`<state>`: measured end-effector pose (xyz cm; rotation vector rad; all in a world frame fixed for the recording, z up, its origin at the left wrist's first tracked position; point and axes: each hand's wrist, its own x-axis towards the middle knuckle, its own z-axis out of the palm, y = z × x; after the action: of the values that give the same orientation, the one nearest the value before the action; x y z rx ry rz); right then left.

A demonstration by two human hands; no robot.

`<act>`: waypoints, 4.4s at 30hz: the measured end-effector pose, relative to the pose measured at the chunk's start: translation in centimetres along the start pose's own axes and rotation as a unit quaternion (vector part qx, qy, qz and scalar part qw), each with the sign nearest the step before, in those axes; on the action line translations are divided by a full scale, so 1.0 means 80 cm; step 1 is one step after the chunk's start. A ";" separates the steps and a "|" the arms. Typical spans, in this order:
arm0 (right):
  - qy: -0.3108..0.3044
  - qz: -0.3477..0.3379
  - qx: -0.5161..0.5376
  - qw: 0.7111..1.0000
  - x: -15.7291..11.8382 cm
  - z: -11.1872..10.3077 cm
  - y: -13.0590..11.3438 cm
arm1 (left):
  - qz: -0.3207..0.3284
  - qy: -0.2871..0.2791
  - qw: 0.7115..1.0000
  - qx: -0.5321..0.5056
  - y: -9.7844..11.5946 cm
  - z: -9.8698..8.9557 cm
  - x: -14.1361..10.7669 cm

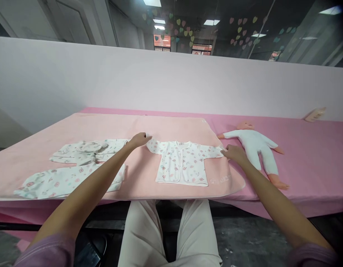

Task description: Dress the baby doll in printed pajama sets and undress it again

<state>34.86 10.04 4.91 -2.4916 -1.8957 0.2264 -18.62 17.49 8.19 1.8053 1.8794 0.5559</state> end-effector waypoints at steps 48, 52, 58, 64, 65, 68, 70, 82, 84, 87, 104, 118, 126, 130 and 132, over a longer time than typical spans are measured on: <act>0.085 0.007 0.181 0.980 -0.012 0.003 -0.020 | -0.016 0.020 0.992 -0.120 -0.077 0.030 0.017; 0.183 -0.108 0.346 0.914 -0.022 -0.018 -0.103 | -0.034 0.019 0.969 -0.243 -0.061 0.021 0.014; 0.032 -0.285 0.390 0.875 -0.057 -0.010 -0.249 | -0.035 0.016 0.937 -0.346 -0.014 0.005 0.003; -0.013 -0.272 0.372 0.887 -0.092 0.006 -0.263 | 0.019 0.013 0.942 -0.336 0.062 0.014 -0.011; -0.013 -0.271 0.390 0.880 -0.093 0.006 -0.259 | 0.033 0.008 0.942 -0.335 0.078 0.020 -0.014; -0.021 -0.259 0.439 0.860 -0.090 0.002 -0.254 | 0.083 -0.026 0.940 -0.331 0.123 0.044 -0.026; -0.024 -0.227 0.448 0.864 -0.081 0.001 -0.257 | 0.136 -0.041 0.945 -0.295 0.146 0.059 -0.041; -0.016 -0.174 0.481 0.859 -0.032 0.035 -0.210 | 0.468 0.000 0.883 0.023 0.118 0.154 -0.164; -0.006 -0.161 0.455 0.876 -0.030 0.037 -0.202 | 0.455 -0.024 0.889 0.030 0.114 0.186 -0.151; 0.017 -0.144 0.433 0.890 -0.028 0.038 -0.194 | 0.391 -0.020 0.918 0.067 0.114 0.222 -0.127; 0.054 -0.140 0.355 0.923 -0.036 0.096 -0.158 | 0.191 -0.020 0.972 0.135 0.118 0.228 -0.122; 0.232 -0.217 0.334 0.887 -0.049 0.111 -0.163 | 0.267 0.058 0.932 0.238 0.137 0.167 -0.151; 0.125 -0.357 0.182 0.908 -0.048 0.115 -0.161 | 0.287 -0.004 0.939 0.189 0.075 0.200 -0.050; 0.058 -0.331 0.152 0.929 -0.045 0.120 -0.161 | 0.278 -0.003 0.946 0.169 0.056 0.211 -0.046; 0.050 -0.327 0.154 0.931 -0.046 0.120 -0.163 | 0.279 -0.005 0.946 0.162 0.055 0.212 -0.046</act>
<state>20.32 9.20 -3.00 -1.5428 -2.2930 0.3395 -4.96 13.49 -2.68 2.5783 1.5007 0.4320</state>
